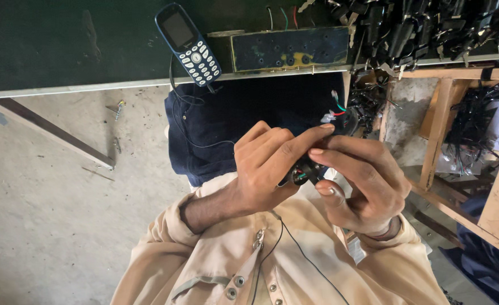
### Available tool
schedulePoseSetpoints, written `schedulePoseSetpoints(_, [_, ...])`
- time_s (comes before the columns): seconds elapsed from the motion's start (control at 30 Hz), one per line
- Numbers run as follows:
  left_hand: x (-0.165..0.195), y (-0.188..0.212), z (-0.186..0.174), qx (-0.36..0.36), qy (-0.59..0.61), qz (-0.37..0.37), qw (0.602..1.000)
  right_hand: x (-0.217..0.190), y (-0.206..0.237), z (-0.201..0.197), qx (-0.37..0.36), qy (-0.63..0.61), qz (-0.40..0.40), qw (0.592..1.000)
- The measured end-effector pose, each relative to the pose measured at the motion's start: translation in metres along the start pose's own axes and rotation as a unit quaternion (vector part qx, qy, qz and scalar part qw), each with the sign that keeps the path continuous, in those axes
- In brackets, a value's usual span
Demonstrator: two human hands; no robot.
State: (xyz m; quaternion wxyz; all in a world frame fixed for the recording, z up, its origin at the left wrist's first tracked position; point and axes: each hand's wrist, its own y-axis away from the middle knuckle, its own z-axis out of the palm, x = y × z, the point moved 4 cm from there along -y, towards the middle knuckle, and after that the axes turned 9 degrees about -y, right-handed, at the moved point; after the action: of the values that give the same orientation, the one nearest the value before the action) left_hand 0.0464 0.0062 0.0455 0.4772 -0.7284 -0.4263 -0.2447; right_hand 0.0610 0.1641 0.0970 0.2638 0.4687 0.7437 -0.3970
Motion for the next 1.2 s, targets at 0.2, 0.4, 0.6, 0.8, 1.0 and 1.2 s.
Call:
schedulePoseSetpoints(0.2, [0.001,-0.004,-0.003,-0.005,-0.014,0.011,1.000,0.002,-0.001,-0.001,-0.014,-0.004,0.030,0.999])
schedulePoseSetpoints(0.4, [0.003,-0.002,-0.003,0.033,-0.089,0.059,0.994,0.011,-0.008,-0.011,-0.091,-0.063,0.052,0.992])
schedulePoseSetpoints(0.6, [0.005,0.006,0.006,0.074,-0.214,0.086,0.970,0.024,-0.014,-0.017,-0.147,-0.117,0.056,0.981])
schedulePoseSetpoints(0.8, [0.007,0.010,0.008,0.077,-0.237,0.092,0.964,0.029,-0.009,-0.016,-0.141,-0.119,0.039,0.982])
schedulePoseSetpoints(1.0, [0.006,0.009,0.008,0.075,-0.203,0.069,0.974,0.038,-0.007,-0.019,-0.170,-0.113,0.034,0.978])
schedulePoseSetpoints(1.2, [0.010,0.002,0.004,0.054,-0.181,0.062,0.980,0.041,-0.011,-0.020,-0.197,-0.143,0.041,0.969])
